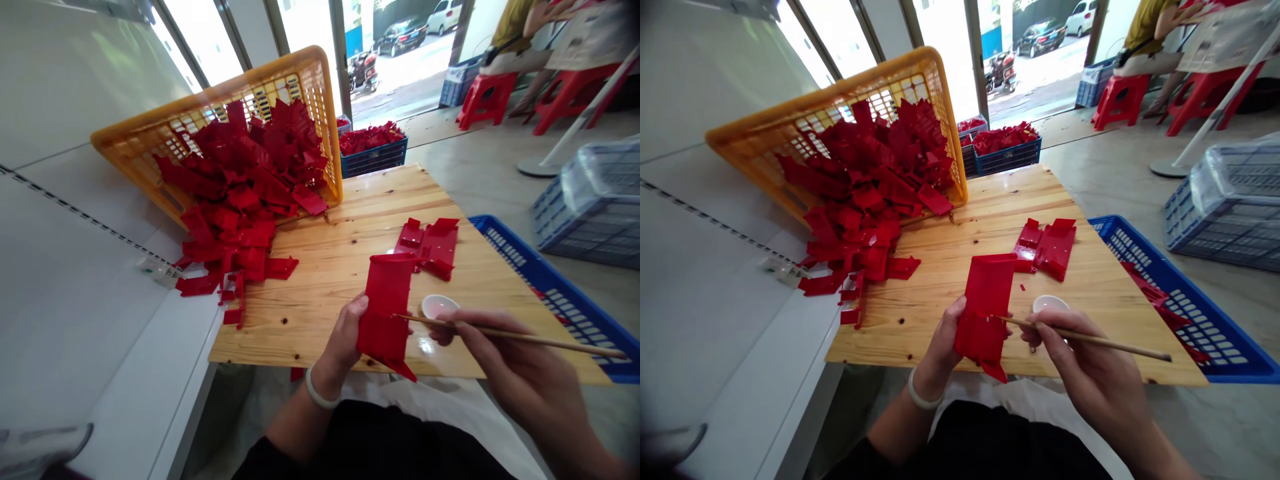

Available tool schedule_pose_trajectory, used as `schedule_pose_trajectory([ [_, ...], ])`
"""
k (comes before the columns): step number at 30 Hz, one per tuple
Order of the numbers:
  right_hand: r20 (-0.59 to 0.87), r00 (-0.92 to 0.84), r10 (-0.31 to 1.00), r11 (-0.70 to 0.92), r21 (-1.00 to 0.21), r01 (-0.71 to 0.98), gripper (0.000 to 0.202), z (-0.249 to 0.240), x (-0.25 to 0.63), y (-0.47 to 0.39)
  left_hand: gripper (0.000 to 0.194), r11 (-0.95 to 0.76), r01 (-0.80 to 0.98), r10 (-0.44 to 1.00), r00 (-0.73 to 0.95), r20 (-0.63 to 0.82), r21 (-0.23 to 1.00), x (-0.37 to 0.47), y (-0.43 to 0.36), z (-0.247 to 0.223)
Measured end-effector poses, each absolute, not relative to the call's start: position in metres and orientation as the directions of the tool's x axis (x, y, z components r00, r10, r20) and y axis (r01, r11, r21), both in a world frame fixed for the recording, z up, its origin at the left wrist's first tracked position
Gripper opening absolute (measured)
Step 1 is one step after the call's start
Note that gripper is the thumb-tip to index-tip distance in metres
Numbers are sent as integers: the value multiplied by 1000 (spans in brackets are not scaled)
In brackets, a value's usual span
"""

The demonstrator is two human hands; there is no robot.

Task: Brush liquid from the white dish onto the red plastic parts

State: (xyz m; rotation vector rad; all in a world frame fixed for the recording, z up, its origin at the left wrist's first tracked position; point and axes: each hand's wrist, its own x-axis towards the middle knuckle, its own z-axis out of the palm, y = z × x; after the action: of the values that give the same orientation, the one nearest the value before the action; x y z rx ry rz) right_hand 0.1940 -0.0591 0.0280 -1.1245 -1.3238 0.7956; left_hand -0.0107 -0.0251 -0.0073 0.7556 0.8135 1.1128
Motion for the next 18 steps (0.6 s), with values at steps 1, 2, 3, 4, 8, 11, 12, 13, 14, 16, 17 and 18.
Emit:
schedule_pose_trajectory([
  [1, 321, 128, 939, 299, -940, 164, 26, 27, 195, -59, 60, 287, -475, 951, 244, -189, 832, -10, -24, -9],
  [2, 314, 133, 940, 290, -941, 173, 26, 26, 195, -59, 62, 306, -494, 945, 259, -199, 814, -10, -23, -11],
  [3, 310, 140, 940, 285, -943, 170, 25, 25, 195, -59, 65, 328, -511, 938, 279, -208, 795, -10, -22, -13],
  [4, 307, 144, 941, 285, -945, 160, 25, 25, 195, -59, 69, 353, -522, 927, 307, -215, 777, -10, -22, -15],
  [8, 312, 152, 938, 297, -948, 114, 22, 22, 196, -53, 76, 440, -548, 877, 432, -210, 711, -14, -19, -23],
  [11, 360, 179, 916, 346, -932, 104, 19, 16, 204, -45, 68, 445, -535, 871, 447, -207, 718, -18, 2, -25],
  [12, 372, 200, 906, 358, -928, 101, 18, 13, 208, -43, 64, 426, -501, 879, 427, -213, 753, -18, 15, -25],
  [13, 374, 228, 899, 361, -927, 98, 19, 10, 211, -41, 60, 399, -458, 891, 399, -217, 794, -16, 31, -25],
  [14, 363, 260, 895, 352, -932, 90, 20, 6, 215, -40, 56, 363, -413, 906, 365, -214, 835, -12, 50, -25],
  [16, 320, 318, 893, 314, -947, 70, 27, 0, 222, -40, 44, 296, -334, 932, 305, -194, 895, 4, 91, -24],
  [17, 295, 333, 896, 291, -955, 65, 31, -3, 225, -41, 36, 262, -307, 944, 278, -177, 915, 15, 112, -23],
  [18, 273, 341, 899, 267, -962, 64, 34, -6, 228, -42, 31, 235, -267, 951, 261, -164, 935, 27, 130, -23],
])
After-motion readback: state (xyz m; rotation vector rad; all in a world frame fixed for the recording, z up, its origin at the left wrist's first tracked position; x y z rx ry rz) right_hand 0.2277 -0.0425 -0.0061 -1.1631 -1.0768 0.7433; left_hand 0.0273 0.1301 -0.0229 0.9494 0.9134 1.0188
